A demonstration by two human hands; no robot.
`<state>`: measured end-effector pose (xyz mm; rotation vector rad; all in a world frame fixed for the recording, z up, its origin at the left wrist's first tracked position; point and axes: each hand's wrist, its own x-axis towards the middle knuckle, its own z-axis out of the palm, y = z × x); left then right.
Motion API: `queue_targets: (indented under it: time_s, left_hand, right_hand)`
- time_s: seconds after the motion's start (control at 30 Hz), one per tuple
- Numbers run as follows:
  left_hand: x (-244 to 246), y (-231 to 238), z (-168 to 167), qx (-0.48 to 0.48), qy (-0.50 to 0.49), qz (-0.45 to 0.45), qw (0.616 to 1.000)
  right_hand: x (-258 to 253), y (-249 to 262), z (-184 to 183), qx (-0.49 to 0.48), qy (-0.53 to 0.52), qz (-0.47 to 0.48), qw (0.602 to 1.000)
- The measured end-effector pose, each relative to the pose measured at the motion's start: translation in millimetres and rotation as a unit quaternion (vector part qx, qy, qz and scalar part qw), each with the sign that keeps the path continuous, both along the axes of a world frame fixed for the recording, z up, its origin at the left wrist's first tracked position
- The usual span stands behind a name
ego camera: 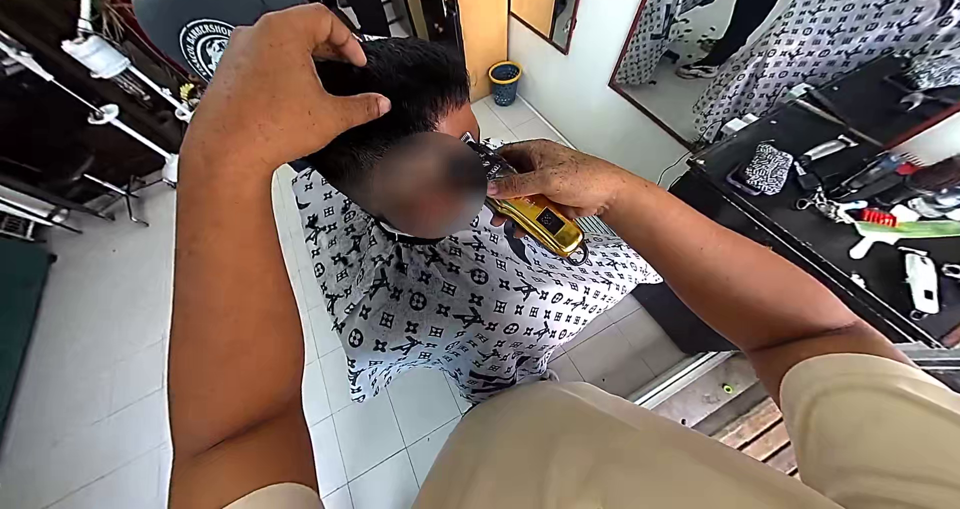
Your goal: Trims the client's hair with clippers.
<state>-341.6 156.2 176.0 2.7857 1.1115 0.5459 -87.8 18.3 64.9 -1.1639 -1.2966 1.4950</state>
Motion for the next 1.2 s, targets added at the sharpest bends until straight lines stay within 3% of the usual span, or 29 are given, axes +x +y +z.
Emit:
queue_targets:
  time_s: [1.2]
  left_hand:
    - [-1,-2,-2,0.003,-0.008,0.007,1.0]
  right_hand:
    - [-14,-6,1,0.018,0.019,-0.03,0.999]
